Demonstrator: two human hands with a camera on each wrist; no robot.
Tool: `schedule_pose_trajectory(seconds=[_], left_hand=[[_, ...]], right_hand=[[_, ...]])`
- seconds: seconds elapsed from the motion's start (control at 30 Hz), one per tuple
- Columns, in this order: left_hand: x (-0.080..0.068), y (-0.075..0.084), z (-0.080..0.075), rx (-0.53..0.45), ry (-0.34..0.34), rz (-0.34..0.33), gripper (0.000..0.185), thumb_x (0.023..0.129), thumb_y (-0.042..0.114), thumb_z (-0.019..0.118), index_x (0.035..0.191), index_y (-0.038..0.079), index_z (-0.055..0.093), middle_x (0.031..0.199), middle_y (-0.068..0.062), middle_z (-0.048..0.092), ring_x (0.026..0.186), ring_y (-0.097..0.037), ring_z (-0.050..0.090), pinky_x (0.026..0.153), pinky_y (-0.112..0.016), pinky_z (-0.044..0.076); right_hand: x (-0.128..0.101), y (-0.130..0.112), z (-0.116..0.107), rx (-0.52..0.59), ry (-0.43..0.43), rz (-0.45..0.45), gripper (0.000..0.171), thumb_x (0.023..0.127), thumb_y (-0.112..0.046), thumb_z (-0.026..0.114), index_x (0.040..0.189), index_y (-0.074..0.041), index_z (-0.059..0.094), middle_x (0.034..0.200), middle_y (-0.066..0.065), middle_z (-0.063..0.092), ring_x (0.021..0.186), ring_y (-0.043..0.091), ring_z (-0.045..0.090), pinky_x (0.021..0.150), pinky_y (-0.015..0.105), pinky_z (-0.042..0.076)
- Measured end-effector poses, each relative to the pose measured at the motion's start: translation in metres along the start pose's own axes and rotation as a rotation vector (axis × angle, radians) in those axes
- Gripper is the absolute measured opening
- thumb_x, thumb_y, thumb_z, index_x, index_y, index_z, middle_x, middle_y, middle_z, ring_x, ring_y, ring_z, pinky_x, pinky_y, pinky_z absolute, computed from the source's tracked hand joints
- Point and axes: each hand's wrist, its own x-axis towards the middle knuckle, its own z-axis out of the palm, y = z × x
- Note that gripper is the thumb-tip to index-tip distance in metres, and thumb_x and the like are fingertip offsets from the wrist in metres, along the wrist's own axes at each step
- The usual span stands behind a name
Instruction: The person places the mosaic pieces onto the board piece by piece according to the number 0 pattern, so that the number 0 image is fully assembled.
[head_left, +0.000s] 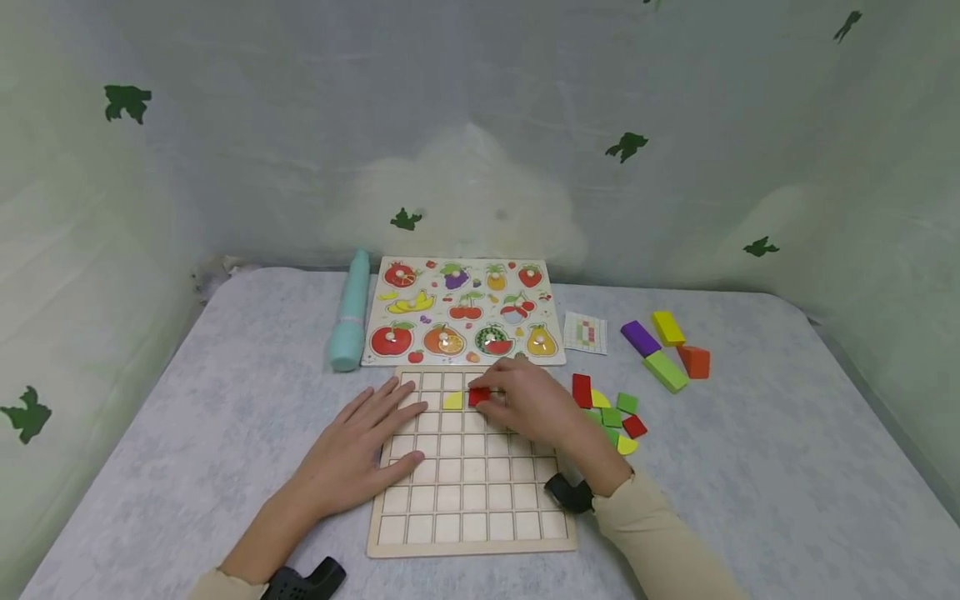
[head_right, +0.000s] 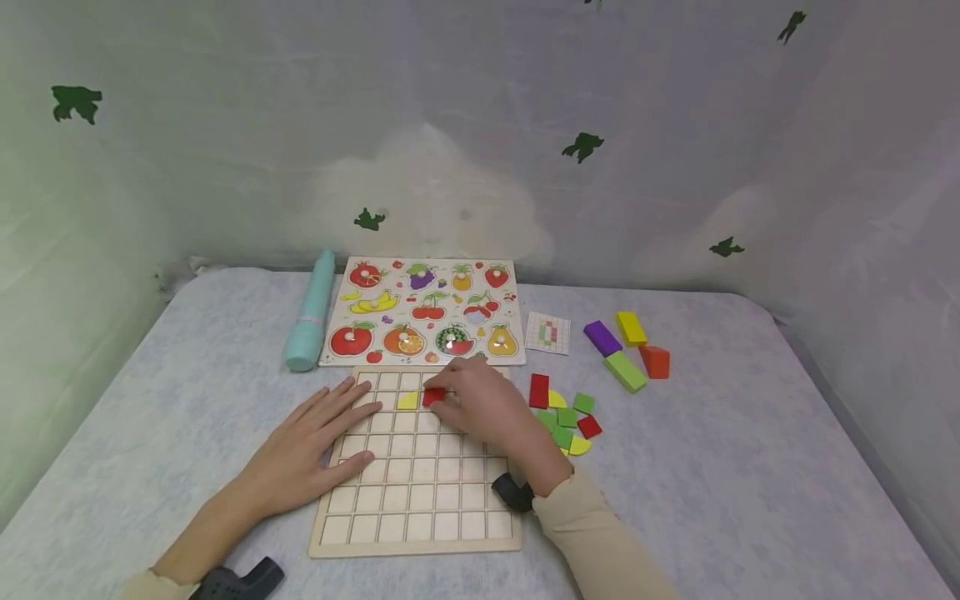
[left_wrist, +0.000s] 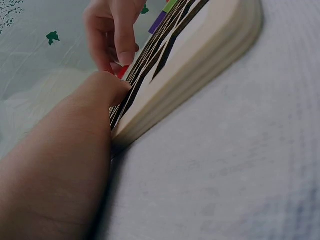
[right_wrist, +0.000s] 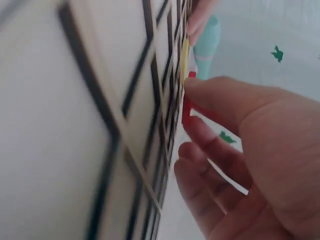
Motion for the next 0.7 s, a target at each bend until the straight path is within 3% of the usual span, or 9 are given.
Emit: schedule_pose_trajectory(seconds=[0.17,0.7], left_hand=[[0.0,-0.0003,0.0002,0.002,0.0,0.0,0.069,0.094,0.059,0.064,0.152,0.024,0.052,0.167,-0.003,0.035,0.158,-0.027,0.025,0.128,-0.049,0.02],[0.0003,0.0008,-0.0004,0.01,0.005,0.007,0.069,0.094,0.057,0.066,0.152,0.022,0.053,0.167,-0.004,0.036,0.157,-0.029,0.027,0.127,-0.05,0.021]], right_hand=[[0.0005,0.0022,0.0043,0.013,0.0,-0.019,0.031,0.095,-0.028,0.077,0.125,-0.021,0.076,0.117,-0.004,0.072,0.1,0.012,0.062,0.085,0.03,0.056],[0.0004,0.0033,0.0074,0.001,-0.009,-0.006,0.034,0.094,-0.03,0.077,0.128,-0.024,0.074,0.122,-0.002,0.07,0.112,0.016,0.061,0.094,0.035,0.057]])
